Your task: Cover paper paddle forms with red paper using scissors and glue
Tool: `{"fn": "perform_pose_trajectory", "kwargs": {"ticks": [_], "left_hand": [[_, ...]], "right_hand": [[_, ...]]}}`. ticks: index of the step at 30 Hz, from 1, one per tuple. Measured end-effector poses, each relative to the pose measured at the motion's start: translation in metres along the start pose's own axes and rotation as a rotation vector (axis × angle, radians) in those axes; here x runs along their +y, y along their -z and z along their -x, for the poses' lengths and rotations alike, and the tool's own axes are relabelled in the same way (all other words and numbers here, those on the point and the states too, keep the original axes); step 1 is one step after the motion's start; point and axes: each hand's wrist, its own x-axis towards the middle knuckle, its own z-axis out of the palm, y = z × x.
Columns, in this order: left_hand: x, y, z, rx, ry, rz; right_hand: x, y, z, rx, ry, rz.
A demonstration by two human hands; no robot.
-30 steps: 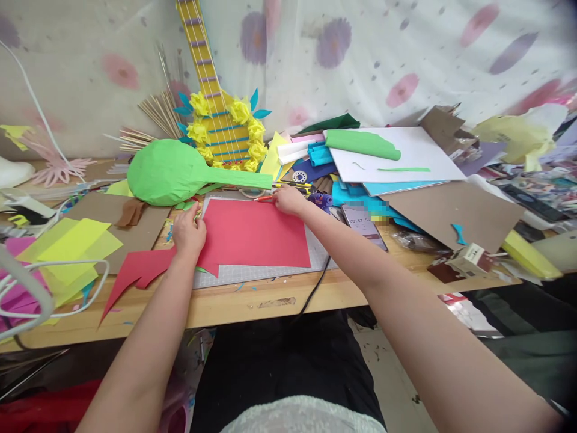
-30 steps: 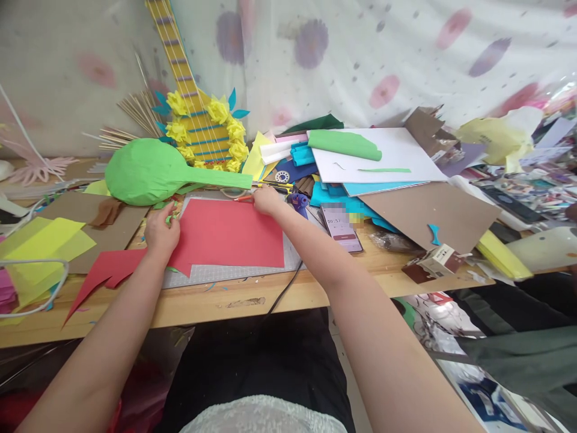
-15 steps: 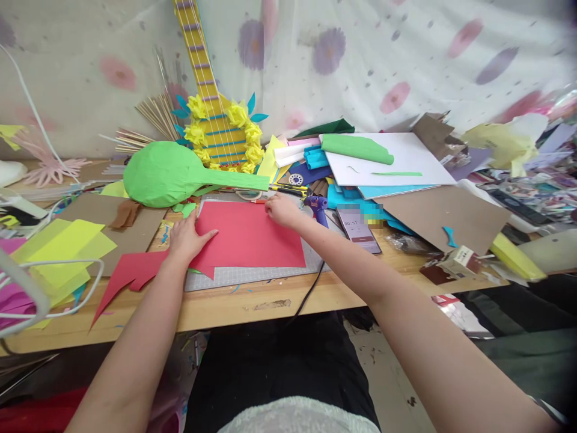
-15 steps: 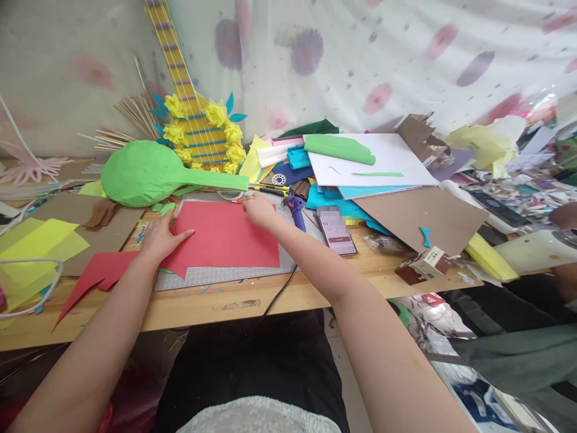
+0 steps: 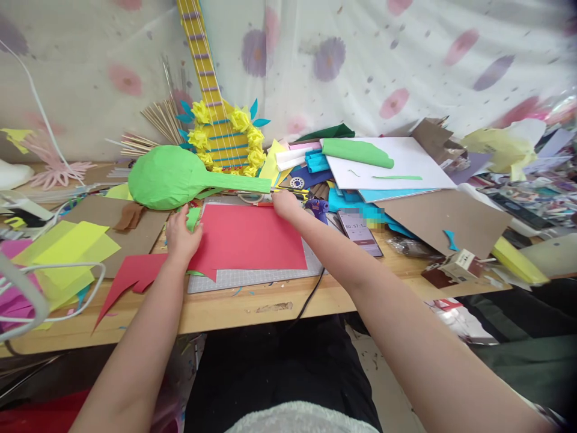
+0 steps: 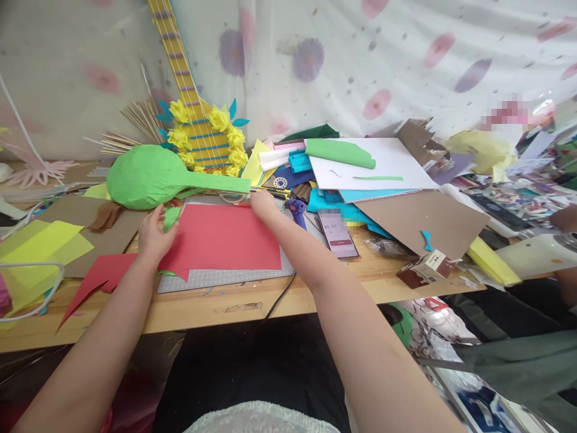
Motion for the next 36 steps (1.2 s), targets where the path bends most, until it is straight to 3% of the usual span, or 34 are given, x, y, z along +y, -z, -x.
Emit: {"fn": "perform_pose_trajectory", "kwargs": {"ticks": [5, 13, 17, 22, 28, 32, 36], "left_hand": [[0.003, 0.001, 0.001, 0.080, -0.030, 0.028], [0.021, -0.001, -0.004, 0.046, -0.068, 0.069], [0.028, -0.003, -0.014, 0.087, -0.012, 0.170], [0.046, -0.025, -0.022, 0.070, 0.119, 0.387], [0.065, -0.059, -0.008, 0.018, 0.265, 0.600], [0.055, -0.063, 0.004, 0.006, 0.225, 0.599], [0.054, -0.058, 0.010, 0.017, 0.229, 0.665]], "right_hand": [[-0.007, -0.010, -0.006, -0.001, 0.061, 0.021], [-0.008, -0.026, -0.010, 0.083, 0.105, 0.053], [-0.006, -0.025, -0.005, 0.089, 0.087, 0.065], [-0.008, -0.023, 0.000, 0.104, 0.117, 0.050], [-0.016, -0.030, -0.009, 0.129, 0.054, 0.028], [-0.014, -0.026, -0.006, 0.128, 0.055, 0.011], [-0.014, -0.012, 0.018, 0.144, 0.038, -0.111]]}}
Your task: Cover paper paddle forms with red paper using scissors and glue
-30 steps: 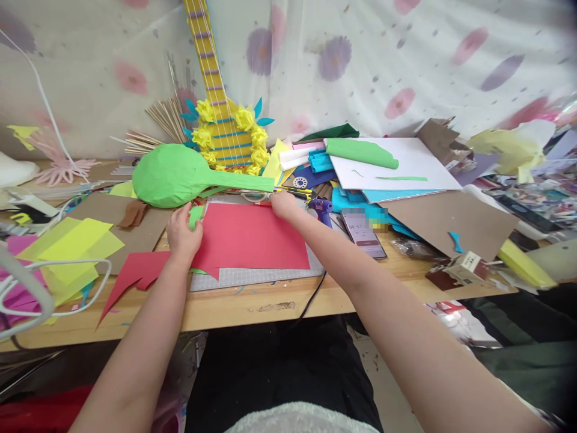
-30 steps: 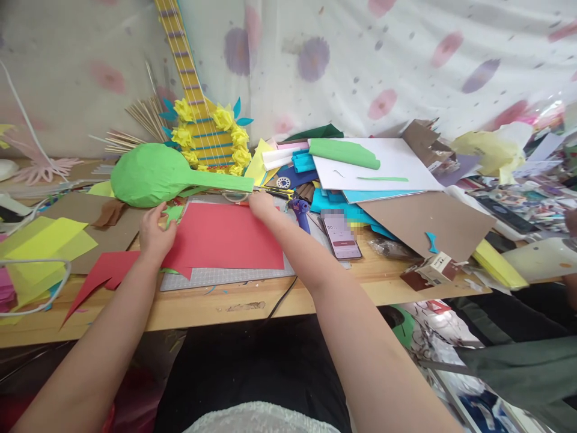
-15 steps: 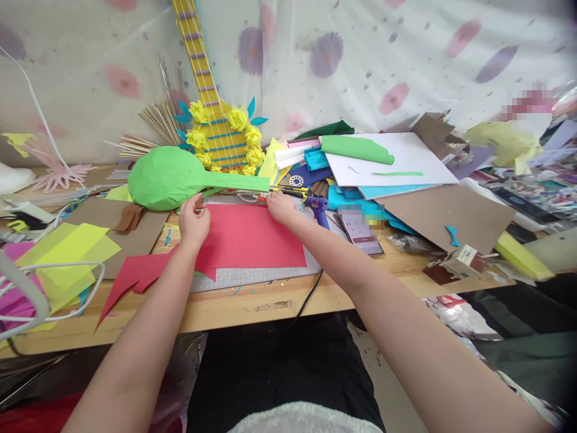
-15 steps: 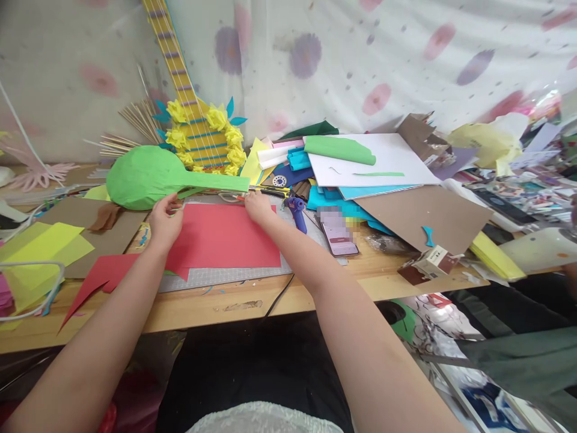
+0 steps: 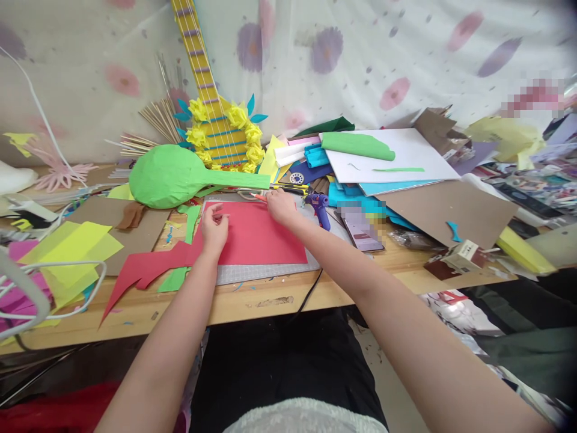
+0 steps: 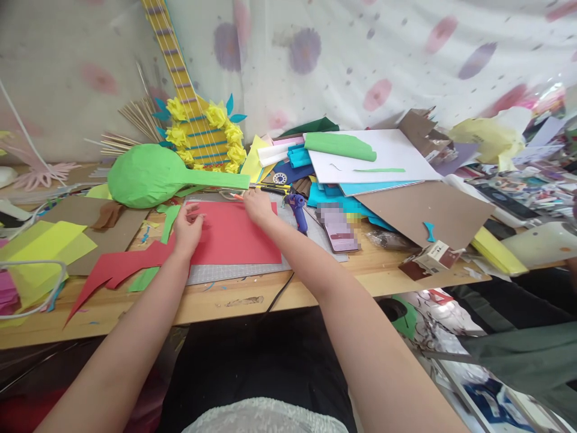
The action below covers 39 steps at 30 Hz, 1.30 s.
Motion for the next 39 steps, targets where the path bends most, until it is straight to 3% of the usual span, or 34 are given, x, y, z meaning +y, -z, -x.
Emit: {"fn": "perform_pose_trajectory", "kwargs": {"ticks": [3, 7, 12, 18, 21, 27, 39], "left_hand": [[0.011, -0.005, 0.007, -0.093, 0.148, 0.205], [0.023, -0.013, 0.017, -0.292, 0.280, 0.432], [0.024, -0.009, 0.016, -0.221, 0.297, 0.458], [0.020, 0.002, 0.003, -0.004, 0.370, 0.529], [0.017, 0.007, -0.003, 0.057, 0.384, 0.531], [0.016, 0.007, -0.004, 0.058, 0.345, 0.528], [0.028, -0.004, 0.009, 0.042, 0.380, 0.572]], "right_hand": [[-0.007, 0.009, 0.017, -0.012, -0.039, -0.299], [-0.023, 0.002, 0.023, -0.103, 0.031, -0.719], [-0.039, -0.009, 0.021, -0.137, 0.020, -0.896], [-0.030, 0.003, 0.034, 0.015, 0.076, -0.742], [-0.021, 0.011, 0.044, -0.016, 0.114, -0.639], [-0.018, 0.012, 0.048, -0.039, 0.144, -0.503], [-0.042, 0.003, 0.038, -0.040, 0.178, -0.436]]}}
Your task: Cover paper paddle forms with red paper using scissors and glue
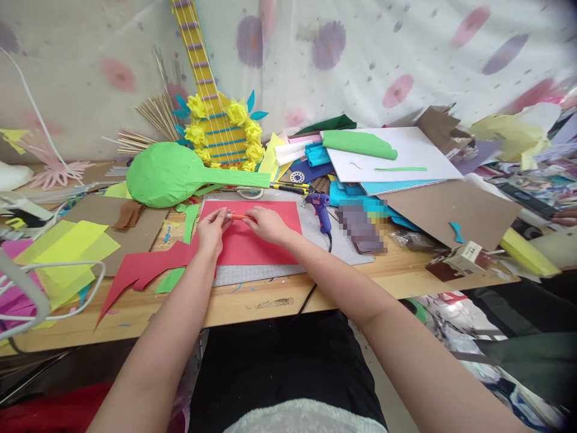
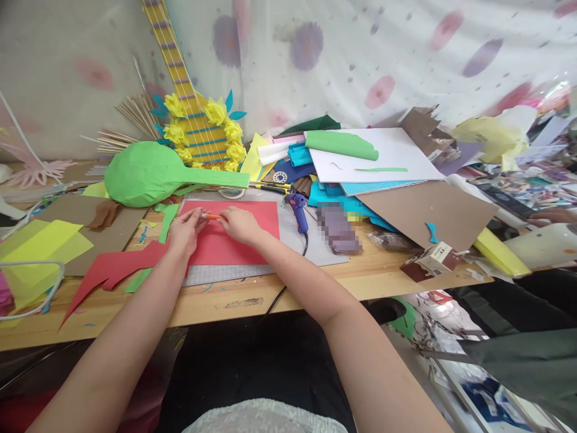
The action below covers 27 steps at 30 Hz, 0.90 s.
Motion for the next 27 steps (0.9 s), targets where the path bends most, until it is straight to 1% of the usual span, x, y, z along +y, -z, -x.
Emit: {"fn": "perform_pose_trajectory", "kwargs": {"ticks": [5, 9, 15, 18, 20, 22, 25, 27], "left_hand": [[0.003, -0.003, -0.001, 0.049, -0.032, 0.010], [0.005, -0.001, -0.004, 0.074, -0.080, -0.032], [0.004, 0.000, -0.004, 0.047, -0.099, -0.077], [0.002, -0.002, -0.003, 0.010, -0.085, -0.130], [0.001, -0.002, -0.004, -0.029, -0.064, -0.180], [0.001, -0.001, -0.007, -0.040, -0.067, -0.219], [0.002, 0.003, -0.014, 0.020, -0.115, -0.265], [0.004, 0.007, -0.020, 0.055, -0.161, -0.317]], "right_hand": [[-0.017, 0.000, -0.002, -0.007, -0.028, 0.112], [-0.027, 0.000, -0.005, -0.014, -0.015, 0.177], [-0.029, 0.000, -0.003, -0.016, 0.002, 0.249], [-0.019, 0.004, -0.001, -0.027, -0.014, 0.221], [-0.006, 0.010, -0.001, -0.030, -0.028, 0.202], [0.011, 0.018, -0.001, -0.026, -0.078, 0.217], [0.036, 0.031, -0.003, -0.049, -0.210, 0.319], [0.050, 0.036, -0.007, -0.085, -0.257, 0.402]]}}
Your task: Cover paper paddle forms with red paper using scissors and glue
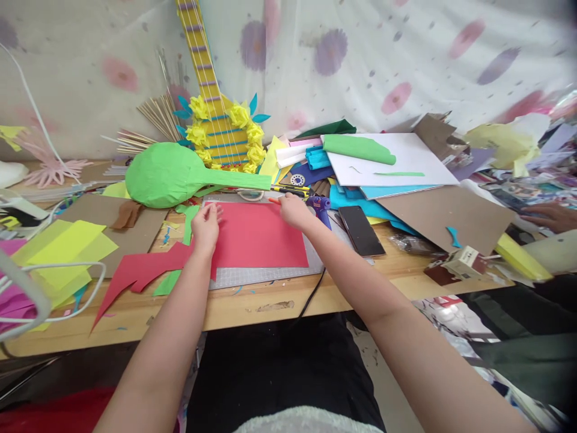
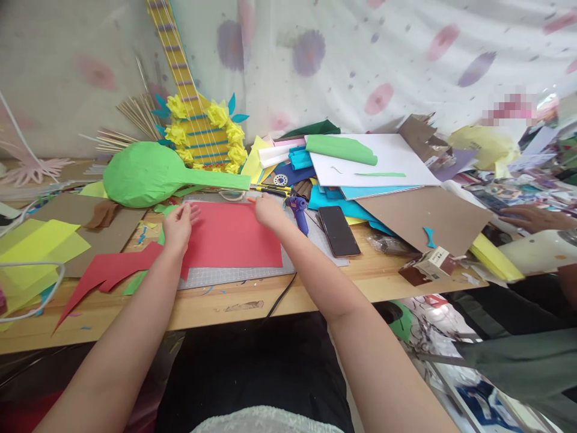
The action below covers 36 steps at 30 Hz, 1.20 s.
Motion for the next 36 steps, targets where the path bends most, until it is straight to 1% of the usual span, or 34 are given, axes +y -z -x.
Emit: {"fn": "perform_pose_trajectory", "kwargs": {"ticks": [3, 5, 7, 8, 10, 12, 14, 16, 17, 20, 22, 24, 27, 30, 33, 36], "left_hand": [[-0.002, 0.009, -0.008, 0.024, -0.138, -0.116], [-0.002, 0.018, -0.012, 0.044, -0.231, -0.205], [-0.001, 0.026, -0.016, 0.073, -0.273, -0.280], [-0.001, 0.030, -0.018, 0.092, -0.282, -0.307], [0.001, 0.036, -0.021, 0.131, -0.296, -0.345], [0.002, 0.040, -0.024, 0.161, -0.299, -0.381], [0.002, 0.044, -0.026, 0.167, -0.269, -0.421], [0.001, 0.046, -0.027, 0.165, -0.229, -0.456], [0.000, 0.047, -0.027, 0.163, -0.219, -0.466], [-0.003, 0.047, -0.026, 0.146, -0.220, -0.487], [-0.004, 0.046, -0.023, 0.122, -0.229, -0.531], [-0.003, 0.044, -0.020, 0.092, -0.244, -0.613], [0.000, 0.043, -0.014, 0.018, -0.271, -0.781], [0.002, 0.044, -0.011, -0.051, -0.255, -0.910], [0.001, 0.046, -0.011, -0.068, -0.224, -0.936], [-0.002, 0.049, -0.014, -0.066, -0.215, -0.911]], "right_hand": [[0.009, -0.002, -0.012, 0.026, -0.007, 0.086], [0.007, -0.005, -0.021, 0.071, -0.044, 0.116], [-0.001, -0.006, -0.028, 0.094, -0.105, 0.131], [-0.007, -0.006, -0.031, 0.095, -0.109, 0.129], [-0.021, -0.006, -0.036, 0.082, -0.043, 0.105], [-0.035, -0.005, -0.039, 0.054, 0.012, 0.059], [-0.046, -0.006, -0.040, 0.046, -0.012, -0.002], [-0.052, -0.008, -0.042, 0.085, -0.062, -0.065], [-0.055, -0.010, -0.043, 0.123, -0.058, -0.086], [-0.062, -0.017, -0.049, 0.216, 0.050, -0.082], [-0.066, -0.021, -0.054, 0.206, 0.108, -0.053], [-0.069, -0.023, -0.060, 0.153, 0.128, -0.036], [-0.070, -0.019, -0.068, 0.093, 0.161, -0.029], [-0.067, -0.011, -0.079, 0.107, 0.148, -0.081], [-0.062, -0.007, -0.093, 0.156, 0.100, -0.182], [-0.054, -0.011, -0.105, 0.186, 0.083, -0.257]]}}
